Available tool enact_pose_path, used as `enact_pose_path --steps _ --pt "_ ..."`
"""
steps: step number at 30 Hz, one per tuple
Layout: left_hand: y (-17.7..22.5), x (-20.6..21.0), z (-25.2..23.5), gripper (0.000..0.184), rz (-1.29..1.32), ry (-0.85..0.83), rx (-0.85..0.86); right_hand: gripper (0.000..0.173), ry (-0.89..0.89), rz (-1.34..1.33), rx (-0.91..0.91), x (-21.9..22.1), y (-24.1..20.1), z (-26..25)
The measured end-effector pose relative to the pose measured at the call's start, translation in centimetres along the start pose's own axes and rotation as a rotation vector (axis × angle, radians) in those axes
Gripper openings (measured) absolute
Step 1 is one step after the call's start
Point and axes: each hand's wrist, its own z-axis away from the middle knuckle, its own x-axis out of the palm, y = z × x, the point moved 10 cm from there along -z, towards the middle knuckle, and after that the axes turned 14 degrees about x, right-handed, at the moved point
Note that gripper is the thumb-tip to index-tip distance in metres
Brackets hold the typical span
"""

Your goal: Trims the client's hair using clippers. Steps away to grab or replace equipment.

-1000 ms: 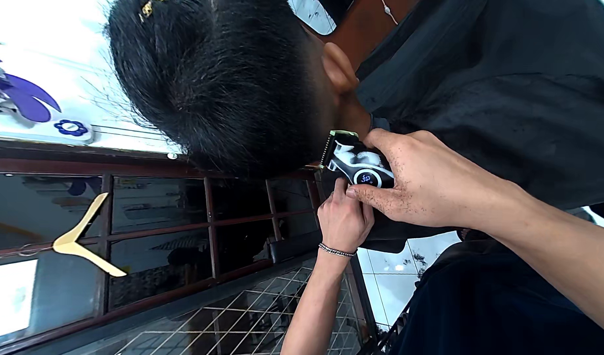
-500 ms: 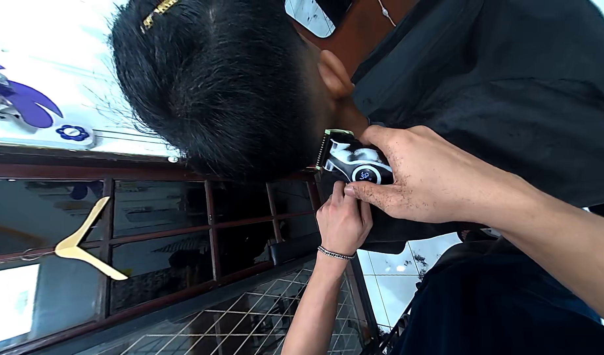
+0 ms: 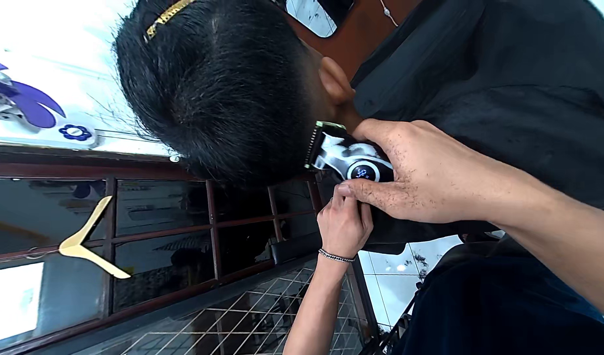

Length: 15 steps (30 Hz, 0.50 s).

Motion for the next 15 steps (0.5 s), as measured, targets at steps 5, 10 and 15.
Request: enact_pose_path --steps 5,10,15 --pt "-0.07 0.04 -0.13 0.022 0.013 -0.017 -0.002 0.039 -0.032 0.049 0.032 -0.12 0.37 -0.31" --pt "-0.05 -0.05 -0.03 0.021 0.011 -0.025 -0.009 0.038 -0.044 0.063 0.020 -0.08 0.13 -0.21" --pt "0.06 -0.20 0.07 0.025 -0.014 0.005 0.003 0.043 -0.040 -0.005 -0.032 0.22 -0.43 0.26"
